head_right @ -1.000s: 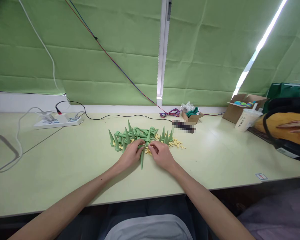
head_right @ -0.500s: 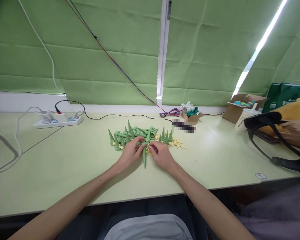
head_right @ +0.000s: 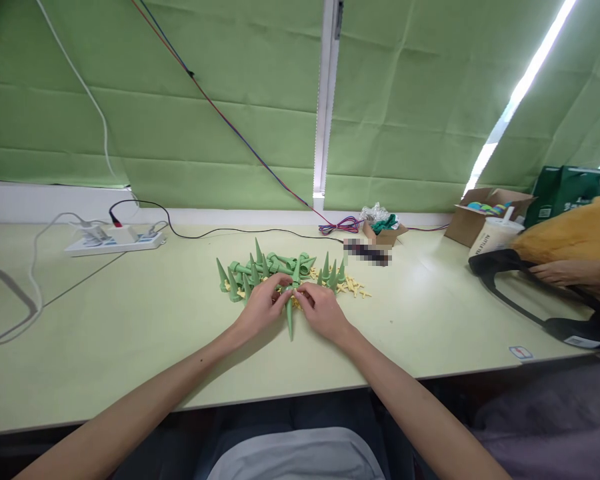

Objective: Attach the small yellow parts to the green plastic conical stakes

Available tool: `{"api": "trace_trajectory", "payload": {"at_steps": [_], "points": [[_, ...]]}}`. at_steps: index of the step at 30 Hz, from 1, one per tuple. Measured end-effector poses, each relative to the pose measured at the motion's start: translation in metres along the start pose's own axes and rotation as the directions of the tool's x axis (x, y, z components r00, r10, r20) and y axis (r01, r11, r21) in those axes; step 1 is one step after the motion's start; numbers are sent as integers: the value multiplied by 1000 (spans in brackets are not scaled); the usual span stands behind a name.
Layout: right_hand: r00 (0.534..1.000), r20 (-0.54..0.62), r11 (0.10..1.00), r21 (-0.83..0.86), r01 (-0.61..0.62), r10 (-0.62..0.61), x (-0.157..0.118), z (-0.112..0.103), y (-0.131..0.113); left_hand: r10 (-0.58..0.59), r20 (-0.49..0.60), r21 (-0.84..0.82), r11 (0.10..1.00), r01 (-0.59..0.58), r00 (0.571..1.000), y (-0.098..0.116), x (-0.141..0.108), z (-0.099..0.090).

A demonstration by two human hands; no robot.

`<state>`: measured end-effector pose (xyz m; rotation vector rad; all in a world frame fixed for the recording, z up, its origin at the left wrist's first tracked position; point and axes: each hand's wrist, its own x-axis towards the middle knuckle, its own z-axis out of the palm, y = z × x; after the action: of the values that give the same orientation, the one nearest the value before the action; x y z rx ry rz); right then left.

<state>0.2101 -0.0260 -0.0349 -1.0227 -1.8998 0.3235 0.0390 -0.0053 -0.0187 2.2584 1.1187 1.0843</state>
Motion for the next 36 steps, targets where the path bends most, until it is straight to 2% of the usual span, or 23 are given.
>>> {"api": "trace_trajectory", "payload": {"at_steps": [20, 26, 36], "points": [[999, 23, 999, 32, -38, 37, -1, 0, 1, -33, 3, -51, 998, 33, 999, 4, -1, -2], [998, 8, 997, 39, -67, 67, -1, -1, -1, -8, 8, -81, 997, 8, 1000, 8, -2, -3], [981, 7, 968, 163, -192, 194, 0, -2, -4, 60, -5, -83, 995, -60, 998, 8, -4, -3]]}}
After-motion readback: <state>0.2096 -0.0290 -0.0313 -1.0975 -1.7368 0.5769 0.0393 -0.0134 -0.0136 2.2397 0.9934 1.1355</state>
